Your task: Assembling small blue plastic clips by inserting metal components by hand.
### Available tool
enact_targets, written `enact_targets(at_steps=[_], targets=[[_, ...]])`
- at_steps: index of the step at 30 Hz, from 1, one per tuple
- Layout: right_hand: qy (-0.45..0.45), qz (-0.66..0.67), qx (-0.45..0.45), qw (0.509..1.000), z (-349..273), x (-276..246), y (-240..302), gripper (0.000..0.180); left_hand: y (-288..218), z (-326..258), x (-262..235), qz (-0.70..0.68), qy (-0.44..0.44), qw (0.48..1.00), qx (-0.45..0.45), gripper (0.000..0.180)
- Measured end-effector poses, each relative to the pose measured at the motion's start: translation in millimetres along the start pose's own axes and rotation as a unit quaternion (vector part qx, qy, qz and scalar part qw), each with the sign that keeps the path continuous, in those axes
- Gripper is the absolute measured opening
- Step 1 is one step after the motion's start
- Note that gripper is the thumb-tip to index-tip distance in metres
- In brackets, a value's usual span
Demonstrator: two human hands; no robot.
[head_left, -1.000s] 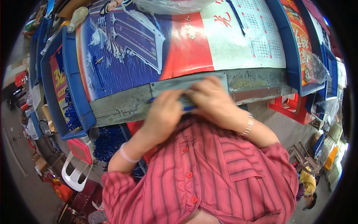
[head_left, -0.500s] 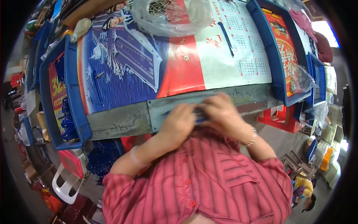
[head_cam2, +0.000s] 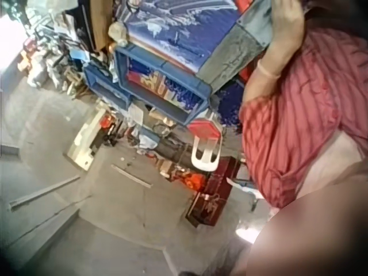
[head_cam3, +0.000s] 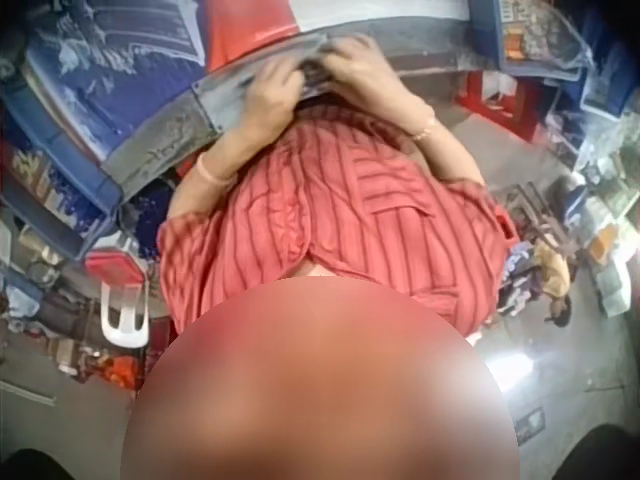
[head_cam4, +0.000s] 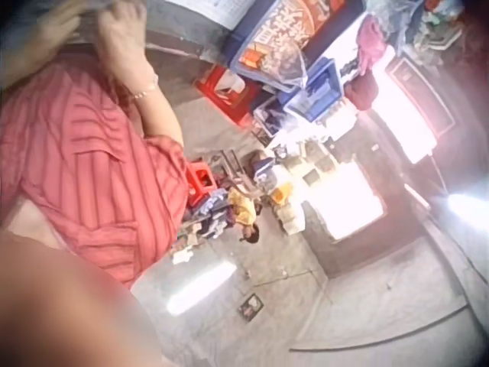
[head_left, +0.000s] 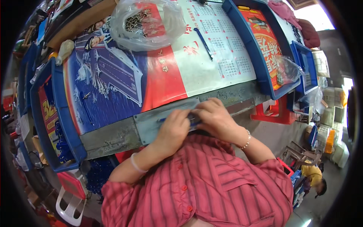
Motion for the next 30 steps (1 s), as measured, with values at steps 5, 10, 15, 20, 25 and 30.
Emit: enact_targets(at_steps=[5, 10, 15, 20, 25, 30], targets=[[-0.044, 0.019, -0.052, 0.998, 32.5, 50.9, 12.6, 0.028, 35.0, -41.5, -27.8, 0.075, 0.010, 0.996, -0.036, 0.019], [0.007, 0.083, -0.141, 0.986, 55.0, 86.9, 52.7, 0.015, 36.4, -98.8, -50.2, 0.146, 0.020, 0.982, -0.116, 0.022], [-0.026, -0.074, 0.021, 0.997, -8.4, 8.9, 6.1, 0.039, 0.5, -8.5, 14.2, -0.005, -0.042, 0.999, -0.019, 0.017], [-0.003, 0.037, -0.085, 0.996, 49.6, 56.1, 47.1, 0.039, 40.8, -75.4, -32.9, 0.028, -0.024, 0.991, -0.127, 0.017], [0.025, -0.008, -0.105, 0.994, 48.8, 55.7, 53.0, 0.033, 35.2, -78.5, -28.0, 0.020, -0.050, 0.987, -0.150, 0.014], [-0.040, -0.081, 0.015, 0.996, 4.1, 5.4, 20.0, 0.040, 2.5, -6.2, 3.8, -0.015, -0.136, 0.989, -0.049, 0.008]])
Point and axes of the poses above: each hand's wrist, its own z-axis towards the middle knuckle, its own x-axis out of the palm, y = z × x, the point moved 6 cm from there along z, towards the middle knuckle, and after that the axes turned 10 degrees about z, right-handed, at the moved point
